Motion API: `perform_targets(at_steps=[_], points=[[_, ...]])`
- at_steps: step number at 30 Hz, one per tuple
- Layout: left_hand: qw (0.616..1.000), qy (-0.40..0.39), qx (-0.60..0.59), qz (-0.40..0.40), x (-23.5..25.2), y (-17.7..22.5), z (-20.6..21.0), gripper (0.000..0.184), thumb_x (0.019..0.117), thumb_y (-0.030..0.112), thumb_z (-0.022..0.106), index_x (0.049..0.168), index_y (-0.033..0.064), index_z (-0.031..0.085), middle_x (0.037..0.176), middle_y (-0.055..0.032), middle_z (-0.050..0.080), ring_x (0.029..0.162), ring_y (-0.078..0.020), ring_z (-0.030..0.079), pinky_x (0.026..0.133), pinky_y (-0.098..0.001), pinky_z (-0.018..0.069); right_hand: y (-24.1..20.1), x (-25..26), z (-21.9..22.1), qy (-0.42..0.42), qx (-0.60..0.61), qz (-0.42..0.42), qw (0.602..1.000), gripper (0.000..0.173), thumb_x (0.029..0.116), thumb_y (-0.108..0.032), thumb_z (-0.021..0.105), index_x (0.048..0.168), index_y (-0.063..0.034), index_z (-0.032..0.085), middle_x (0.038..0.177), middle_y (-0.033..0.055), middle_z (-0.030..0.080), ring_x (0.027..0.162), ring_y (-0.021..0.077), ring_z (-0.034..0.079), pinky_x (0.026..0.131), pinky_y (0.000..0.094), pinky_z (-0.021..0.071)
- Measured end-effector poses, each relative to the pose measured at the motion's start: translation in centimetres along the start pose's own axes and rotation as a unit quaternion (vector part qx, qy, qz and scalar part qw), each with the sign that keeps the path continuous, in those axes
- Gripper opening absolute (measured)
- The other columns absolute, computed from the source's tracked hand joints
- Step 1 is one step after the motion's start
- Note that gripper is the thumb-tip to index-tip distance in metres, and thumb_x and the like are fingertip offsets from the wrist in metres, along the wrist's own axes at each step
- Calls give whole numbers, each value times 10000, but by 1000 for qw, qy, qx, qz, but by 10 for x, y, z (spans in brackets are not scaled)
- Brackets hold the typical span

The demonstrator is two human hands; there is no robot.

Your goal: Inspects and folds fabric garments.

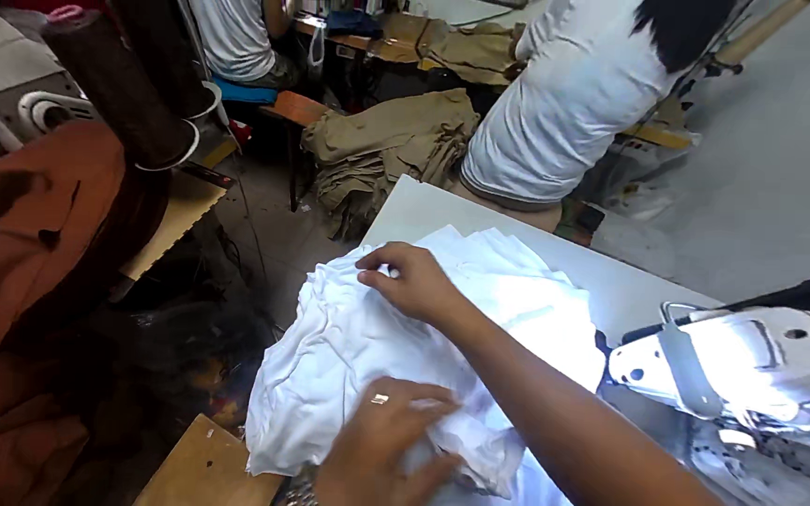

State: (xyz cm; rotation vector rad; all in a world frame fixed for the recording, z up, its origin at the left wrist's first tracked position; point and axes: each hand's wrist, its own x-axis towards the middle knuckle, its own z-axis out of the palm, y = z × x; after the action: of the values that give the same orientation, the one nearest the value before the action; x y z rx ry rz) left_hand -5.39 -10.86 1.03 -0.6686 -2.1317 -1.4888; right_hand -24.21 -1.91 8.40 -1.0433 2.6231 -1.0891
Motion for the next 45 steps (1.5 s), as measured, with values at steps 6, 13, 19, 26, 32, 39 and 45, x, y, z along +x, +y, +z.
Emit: perform_targets(at_steps=[6,13,19,26,32,39,45], points=[[912,162,233,-297,-55,-41,-70,423,1011,350,507,1264,59,681,1221,-115,660,1127,-239,617,966,-444,514,8,67,37,-184,-112,-18,976,343,1032,-130,578,1356,-42,649,1338,192,648,1262,331,609,1113,511,443],[890,224,121,-378,-71,-42,-69,415,903,266,679,1220,7,609,1056,-78,630,850,-69,622,694,-201,533,-8,64,17,-203,-10,-44,978,112,962,-27,648,1047,14,708,1056,145,713,936,238,677,861,436,542],[850,233,1,-472,-74,-36,-72,372,937,189,691,1227,-16,580,877,-26,649,683,-54,599,639,-219,522,7,64,22,-192,-63,-36,979,342,1022,-87,588,1359,-78,641,1326,137,664,1125,286,673,989,494,527],[835,278,-37,-473,-76,-22,-82,124,949,149,687,957,26,705,771,-18,704,673,-74,666,647,-239,567,-2,72,34,-211,-210,-101,949,158,970,-73,635,1085,-63,744,1162,146,708,1123,343,661,988,565,503],[874,306,48,-373,-74,-17,-88,134,938,132,668,969,26,745,806,18,729,704,-2,677,674,-177,575,-4,60,4,-158,-7,-91,983,127,949,-7,643,1056,28,701,1046,138,730,912,211,690,851,408,551],[898,327,50,-289,-58,-2,-94,111,906,138,696,949,44,736,825,21,706,702,-24,662,640,-171,566,-6,37,-29,-98,-65,-102,988,139,972,-13,636,1087,29,701,988,160,694,896,238,668,856,419,547],[916,316,18,-247,-56,1,-100,69,868,129,750,898,67,744,818,30,714,704,-28,673,649,-175,580,-2,17,-45,-56,-88,-71,992,145,989,10,594,1027,54,727,976,190,680,890,277,652,843,438,528]])
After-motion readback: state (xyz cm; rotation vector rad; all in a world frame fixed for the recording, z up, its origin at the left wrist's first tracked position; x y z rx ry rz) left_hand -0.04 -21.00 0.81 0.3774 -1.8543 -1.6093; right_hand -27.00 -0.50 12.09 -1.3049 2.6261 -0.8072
